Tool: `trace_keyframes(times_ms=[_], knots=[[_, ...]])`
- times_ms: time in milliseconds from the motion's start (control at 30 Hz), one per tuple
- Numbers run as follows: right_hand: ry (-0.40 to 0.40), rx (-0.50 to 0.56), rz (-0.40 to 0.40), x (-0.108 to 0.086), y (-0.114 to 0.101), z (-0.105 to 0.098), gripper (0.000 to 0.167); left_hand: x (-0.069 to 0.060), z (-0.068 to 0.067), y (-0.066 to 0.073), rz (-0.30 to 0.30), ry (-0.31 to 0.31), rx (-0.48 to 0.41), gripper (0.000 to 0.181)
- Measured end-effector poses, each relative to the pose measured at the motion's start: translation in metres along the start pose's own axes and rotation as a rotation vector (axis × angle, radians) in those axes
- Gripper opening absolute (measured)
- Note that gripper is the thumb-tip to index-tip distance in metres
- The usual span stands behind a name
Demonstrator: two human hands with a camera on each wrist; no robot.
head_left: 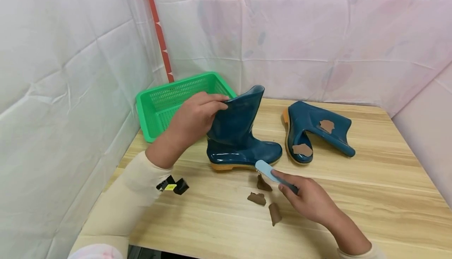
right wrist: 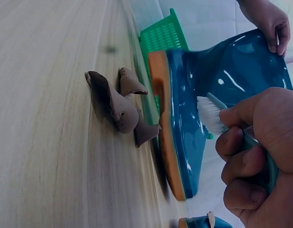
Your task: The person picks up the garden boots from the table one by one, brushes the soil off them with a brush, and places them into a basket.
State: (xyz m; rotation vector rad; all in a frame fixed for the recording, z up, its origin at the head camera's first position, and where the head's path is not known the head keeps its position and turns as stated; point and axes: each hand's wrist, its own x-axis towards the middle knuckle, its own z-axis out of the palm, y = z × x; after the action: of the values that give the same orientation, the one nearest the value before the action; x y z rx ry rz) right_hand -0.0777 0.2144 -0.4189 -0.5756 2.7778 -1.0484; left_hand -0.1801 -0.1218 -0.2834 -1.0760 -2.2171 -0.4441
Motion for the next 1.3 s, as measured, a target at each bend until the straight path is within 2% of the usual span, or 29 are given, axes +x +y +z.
trace_keyframes(times_ms=[100, 167, 267, 400, 500, 600, 667, 767, 867, 933, 1033, 1100, 1167, 1233, 1300], knots=[[0.003, 0.001, 0.002, 0.000, 0.001, 0.000, 0.044, -0.002, 0.002, 0.000, 0.021, 0.017, 0.090, 0.019], [0.003, -0.001, 0.002, 0.000, 0.002, 0.000, 0.044, -0.005, 0.003, -0.002, 0.033, -0.018, 0.147, 0.021], [0.002, -0.003, -0.002, 0.000, 0.002, 0.000, 0.045, -0.010, 0.004, -0.006, 0.053, -0.089, 0.179, 0.020], [0.004, -0.006, -0.009, 0.000, 0.004, 0.001, 0.045, -0.017, 0.002, -0.012, 0.033, -0.143, 0.072, 0.029], [0.006, -0.006, -0.010, 0.000, 0.005, 0.002, 0.044, -0.021, 0.002, -0.016, -0.033, -0.140, -0.070, 0.039], [0.008, -0.003, -0.008, 0.000, 0.006, 0.004, 0.044, -0.026, 0.004, -0.021, -0.102, -0.077, -0.197, 0.040], [0.009, 0.000, -0.007, 0.000, 0.007, 0.004, 0.044, -0.031, 0.008, -0.026, -0.122, -0.023, -0.247, 0.038], [0.007, 0.001, -0.007, -0.001, 0.007, 0.005, 0.045, -0.040, 0.015, -0.032, -0.119, 0.041, -0.267, 0.028], [0.006, -0.005, -0.007, -0.001, 0.008, 0.006, 0.045, -0.051, 0.022, -0.037, -0.101, 0.058, -0.256, 0.021], [0.007, -0.008, -0.008, -0.001, 0.008, 0.006, 0.045, -0.058, 0.026, -0.040, -0.072, 0.048, -0.228, 0.021], [0.009, -0.012, -0.010, -0.002, 0.008, 0.006, 0.045, -0.068, 0.031, -0.045, 0.001, -0.002, -0.132, 0.035], [0.007, -0.012, -0.009, -0.002, 0.009, 0.006, 0.045, -0.074, 0.033, -0.050, 0.057, -0.041, -0.007, 0.051], [0.006, -0.012, -0.009, -0.001, 0.009, 0.007, 0.045, -0.079, 0.036, -0.057, 0.141, -0.046, 0.127, 0.063], [0.007, -0.014, -0.013, -0.002, 0.009, 0.007, 0.045, -0.081, 0.040, -0.062, 0.226, 0.001, 0.263, 0.065], [0.009, -0.014, -0.017, -0.002, 0.010, 0.007, 0.045, -0.081, 0.044, -0.065, 0.300, 0.091, 0.419, 0.064]])
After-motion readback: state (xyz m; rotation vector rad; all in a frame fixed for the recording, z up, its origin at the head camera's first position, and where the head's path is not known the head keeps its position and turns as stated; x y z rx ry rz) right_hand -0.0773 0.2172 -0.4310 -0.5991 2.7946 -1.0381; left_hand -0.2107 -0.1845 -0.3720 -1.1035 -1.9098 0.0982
